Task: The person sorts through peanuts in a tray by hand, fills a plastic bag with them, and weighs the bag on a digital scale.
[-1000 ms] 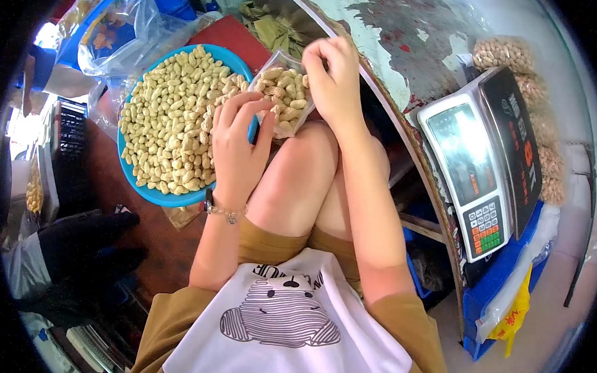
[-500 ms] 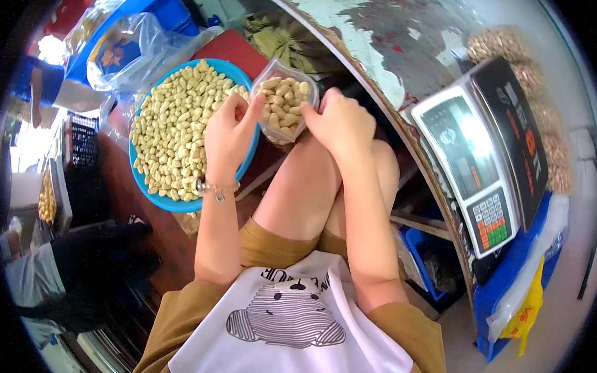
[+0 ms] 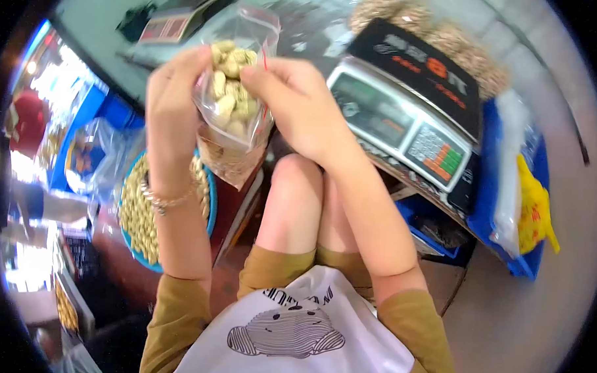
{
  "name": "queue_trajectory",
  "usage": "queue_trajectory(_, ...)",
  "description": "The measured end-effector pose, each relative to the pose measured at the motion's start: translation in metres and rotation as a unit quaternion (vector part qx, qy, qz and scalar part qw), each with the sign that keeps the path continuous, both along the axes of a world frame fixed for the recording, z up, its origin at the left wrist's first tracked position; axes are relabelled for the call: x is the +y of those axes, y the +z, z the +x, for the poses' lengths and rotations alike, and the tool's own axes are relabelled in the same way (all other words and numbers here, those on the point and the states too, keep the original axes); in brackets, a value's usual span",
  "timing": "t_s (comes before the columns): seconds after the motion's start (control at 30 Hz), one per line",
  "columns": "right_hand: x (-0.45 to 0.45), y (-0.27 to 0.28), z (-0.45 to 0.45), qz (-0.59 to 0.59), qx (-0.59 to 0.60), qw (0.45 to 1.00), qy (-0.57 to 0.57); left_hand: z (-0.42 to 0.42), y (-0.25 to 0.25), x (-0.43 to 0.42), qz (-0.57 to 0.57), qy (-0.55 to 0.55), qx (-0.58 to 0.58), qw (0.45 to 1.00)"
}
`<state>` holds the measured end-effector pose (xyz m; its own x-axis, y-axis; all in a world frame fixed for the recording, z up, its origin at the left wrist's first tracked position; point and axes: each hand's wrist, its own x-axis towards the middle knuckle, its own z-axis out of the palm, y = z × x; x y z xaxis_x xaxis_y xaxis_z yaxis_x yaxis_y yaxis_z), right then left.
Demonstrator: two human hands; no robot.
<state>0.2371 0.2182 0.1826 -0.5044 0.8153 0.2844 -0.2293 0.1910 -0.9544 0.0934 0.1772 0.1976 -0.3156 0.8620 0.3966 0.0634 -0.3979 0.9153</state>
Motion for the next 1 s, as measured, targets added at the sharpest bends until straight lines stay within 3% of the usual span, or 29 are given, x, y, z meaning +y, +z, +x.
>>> queue_trajectory(0.03,0.005,0.018,0.017,0.052,-0.044,0.996,-0.049,0.011,0.019,0.007,0.042,-0.031,0.009,0.999)
queue_trajectory(0.13,0.036,0.061,0.06,0.101,0.095,0.986,-0.097,0.041,0.069,0.03,0.125,-0.098,0.043,0.986)
queue_trajectory(0.2,0.069,0.118,0.1,-0.078,0.189,0.976,0.08,0.07,0.093,0.052,0.169,-0.169,-0.013,0.971)
queue_trajectory(0.23,0.084,0.129,0.117,-0.051,0.184,0.982,0.01,0.09,0.101,0.066,0.191,-0.188,-0.048,0.962)
queue_trajectory(0.27,0.118,0.132,0.141,-0.029,0.189,0.98,0.057,0.121,0.101,0.079,0.213,-0.101,-0.035,0.971)
queue_trajectory(0.33,0.184,0.12,0.191,0.017,0.188,0.97,0.156,0.153,0.091,0.098,0.169,-0.121,0.023,0.978)
queue_trajectory(0.4,0.172,0.118,0.214,0.027,0.168,0.978,0.122,0.187,0.09,0.105,0.294,-0.061,0.026,0.954)
queue_trajectory(0.43,0.23,0.113,0.243,0.168,0.14,0.97,0.107,0.217,0.072,0.133,0.349,0.003,0.08,0.934)
queue_trajectory(0.47,0.175,0.123,0.24,0.054,0.165,0.983,-0.064,0.235,0.063,0.144,0.348,0.033,0.09,0.933)
queue_trajectory(0.53,0.21,0.098,0.278,-0.042,0.18,0.975,0.125,0.258,0.042,0.157,0.352,0.039,0.124,0.927)
queue_trajectory(0.57,0.23,0.08,0.291,0.0,0.142,0.97,0.197,0.264,0.032,0.157,0.336,0.038,0.151,0.929)
queue_trajectory(0.6,0.234,0.067,0.296,0.006,0.116,0.975,0.19,0.267,0.021,0.158,0.305,0.039,0.198,0.931)
queue_trajectory(0.67,0.228,0.052,0.301,-0.039,0.134,0.988,0.062,0.269,0.007,0.161,0.288,-0.072,0.128,0.946)
queue_trajectory(0.73,0.215,0.049,0.298,-0.059,0.188,0.979,-0.045,0.258,0.0,0.165,0.329,-0.068,0.176,0.925)
queue_trajectory(0.77,0.206,0.05,0.296,-0.07,0.214,0.97,-0.097,0.249,-0.003,0.166,0.375,0.008,0.234,0.897)
queue_trajectory(0.8,0.198,0.05,0.297,-0.073,0.219,0.968,-0.094,0.241,-0.005,0.169,0.367,0.073,0.294,0.879)
queue_trajectory(0.87,0.181,0.053,0.296,-0.079,0.23,0.966,-0.089,0.232,-0.006,0.185,0.302,0.096,0.224,0.922)
queue_trajectory(0.93,0.165,0.053,0.295,-0.044,0.161,0.977,-0.135,0.218,-0.015,0.212,0.163,-0.12,0.094,0.975)
queue_trajectory(1.0,0.155,0.043,0.298,-0.023,0.132,0.982,-0.134,0.204,-0.019,0.219,0.065,-0.242,0.002,0.968)
